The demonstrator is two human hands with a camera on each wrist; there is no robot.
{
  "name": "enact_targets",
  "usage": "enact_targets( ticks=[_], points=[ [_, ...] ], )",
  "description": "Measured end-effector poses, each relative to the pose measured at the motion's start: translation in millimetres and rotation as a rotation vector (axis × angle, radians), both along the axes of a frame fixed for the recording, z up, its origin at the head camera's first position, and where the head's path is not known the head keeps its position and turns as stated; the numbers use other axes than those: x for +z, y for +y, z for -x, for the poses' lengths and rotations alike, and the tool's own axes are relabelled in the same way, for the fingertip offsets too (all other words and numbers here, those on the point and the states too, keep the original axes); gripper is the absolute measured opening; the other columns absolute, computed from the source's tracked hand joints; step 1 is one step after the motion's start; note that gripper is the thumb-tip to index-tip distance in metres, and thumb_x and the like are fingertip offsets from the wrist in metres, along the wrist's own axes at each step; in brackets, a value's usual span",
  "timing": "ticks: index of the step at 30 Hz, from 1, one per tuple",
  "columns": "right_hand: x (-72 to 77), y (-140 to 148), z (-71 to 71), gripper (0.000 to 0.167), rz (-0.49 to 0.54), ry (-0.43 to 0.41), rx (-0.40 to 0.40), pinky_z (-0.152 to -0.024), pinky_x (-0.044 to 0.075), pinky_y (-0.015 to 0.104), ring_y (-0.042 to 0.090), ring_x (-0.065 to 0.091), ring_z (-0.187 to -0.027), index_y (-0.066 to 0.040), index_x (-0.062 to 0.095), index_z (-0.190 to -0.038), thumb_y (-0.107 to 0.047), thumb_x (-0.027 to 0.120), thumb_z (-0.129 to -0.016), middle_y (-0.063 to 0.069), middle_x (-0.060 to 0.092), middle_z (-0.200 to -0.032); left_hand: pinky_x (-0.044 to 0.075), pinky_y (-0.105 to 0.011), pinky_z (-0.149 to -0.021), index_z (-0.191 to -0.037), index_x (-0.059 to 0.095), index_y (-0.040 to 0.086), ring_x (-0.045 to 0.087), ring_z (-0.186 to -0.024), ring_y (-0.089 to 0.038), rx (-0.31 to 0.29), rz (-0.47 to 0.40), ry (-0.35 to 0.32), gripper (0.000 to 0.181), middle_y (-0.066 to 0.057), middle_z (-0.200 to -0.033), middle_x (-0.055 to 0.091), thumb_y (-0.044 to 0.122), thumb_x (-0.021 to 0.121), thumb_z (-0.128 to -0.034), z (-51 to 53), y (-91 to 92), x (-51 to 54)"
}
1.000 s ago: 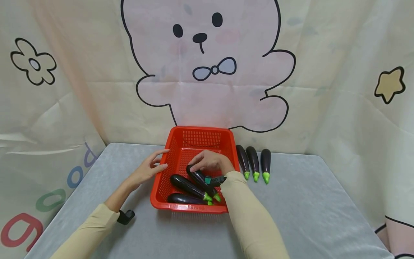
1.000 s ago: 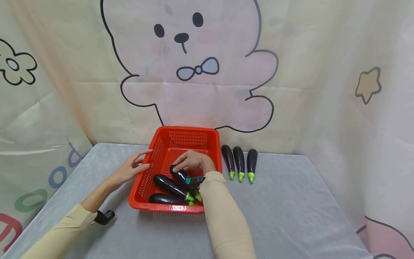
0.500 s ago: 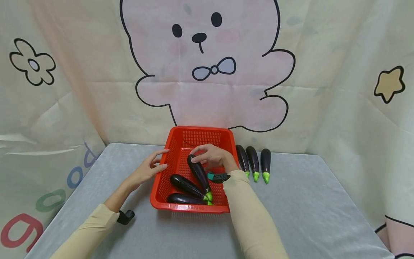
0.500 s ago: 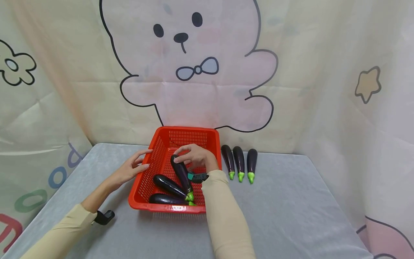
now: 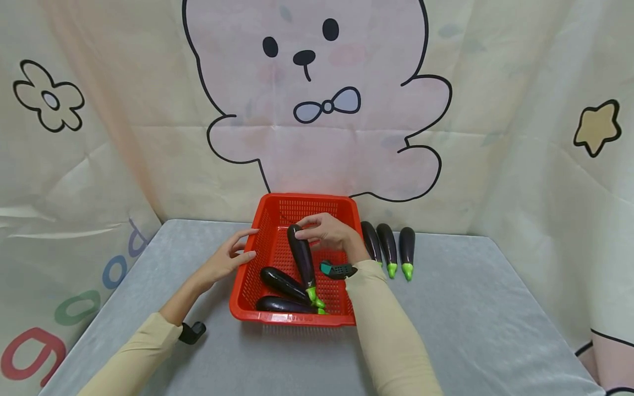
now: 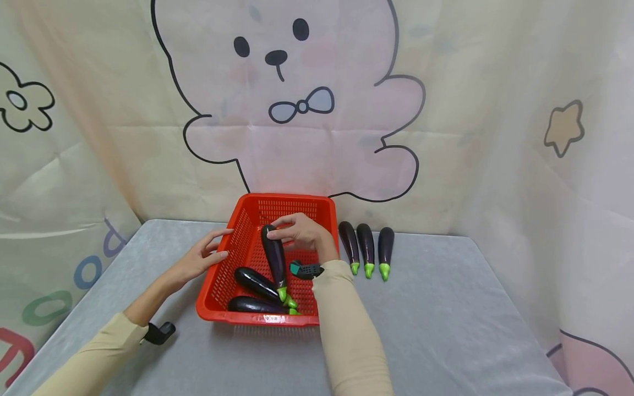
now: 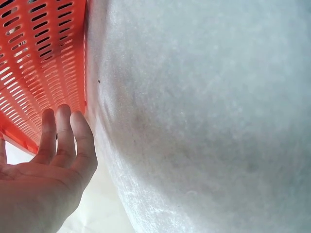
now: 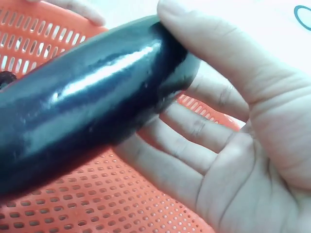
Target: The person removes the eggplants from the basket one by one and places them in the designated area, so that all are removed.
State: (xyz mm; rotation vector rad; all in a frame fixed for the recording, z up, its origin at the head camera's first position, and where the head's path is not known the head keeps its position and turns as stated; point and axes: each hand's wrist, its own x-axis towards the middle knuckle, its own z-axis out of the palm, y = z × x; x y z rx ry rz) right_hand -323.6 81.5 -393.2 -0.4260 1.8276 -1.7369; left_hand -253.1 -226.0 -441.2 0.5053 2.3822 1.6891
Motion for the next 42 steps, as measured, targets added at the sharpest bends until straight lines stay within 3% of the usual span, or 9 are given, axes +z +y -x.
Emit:
enact_targets(
  ticks=[6, 10, 19, 31, 42],
  points=[
    [4.8, 2, -2.0, 0.02, 0.037, 0.005, 0.0, -0.099, 0.046, 0.058, 0.027, 0.068, -0.087, 0.0, 0.071, -0.113, -0.004, 0.072, -0.094, 0.016, 0.069, -0.102, 0.053, -0.051, -0.091, -0.157, 0.036, 0.021, 0.057, -0.116, -0.041, 0.004, 0.011, 0.001, 0.062, -0.027, -0.137, 0.051, 0.023, 0.063, -0.1005, -0.4, 0.2, 0.4],
    [8.1, 4, -3.1, 0.015, 0.052, 0.027, 0.001, -0.097, 0.048, 0.057, 0.029, 0.067, -0.088, -0.001, 0.072, -0.109, -0.004, 0.071, -0.094, 0.017, 0.067, -0.103, 0.054, -0.05, -0.09, -0.156, 0.036, 0.021, 0.058, -0.115, -0.04, 0.001, 0.007, 0.0, 0.062, -0.026, -0.137, 0.051, 0.024, 0.064, -0.1006, -0.3, 0.3, 0.4],
    [16.4, 13, -5.4, 0.032, 0.138, -0.001, -0.003, -0.085, 0.053, 0.061, 0.04, 0.065, -0.103, -0.003, 0.06, -0.127, -0.002, 0.066, -0.095, 0.021, 0.066, -0.111, 0.055, -0.048, -0.089, -0.157, 0.035, 0.021, 0.058, -0.114, -0.04, -0.02, -0.009, 0.006, 0.062, -0.026, -0.137, 0.051, 0.024, 0.063, -0.1013, -0.7, 0.0, 0.4],
    [24.9, 31, -6.1, 0.031, 0.208, 0.066, -0.006, -0.082, 0.053, 0.063, 0.039, 0.065, -0.099, -0.002, 0.061, -0.124, 0.006, 0.064, -0.094, 0.024, 0.064, -0.11, 0.056, -0.044, -0.086, -0.156, 0.035, 0.022, 0.06, -0.112, -0.037, -0.018, -0.029, 0.001, 0.061, -0.025, -0.136, 0.052, 0.025, 0.064, -0.1015, -1.1, -2.0, -0.7],
    [32.0, 43, -8.8, 0.032, 0.213, 0.123, -0.046, -0.084, 0.054, 0.058, 0.036, 0.068, -0.096, -0.003, 0.064, -0.12, 0.011, 0.065, -0.091, 0.022, 0.066, -0.107, 0.056, -0.046, -0.086, -0.156, 0.036, 0.022, 0.062, -0.11, -0.037, -0.005, -0.021, -0.003, 0.062, -0.026, -0.136, 0.051, 0.024, 0.064, -0.1005, 0.0, -1.0, -2.4]
  ],
)
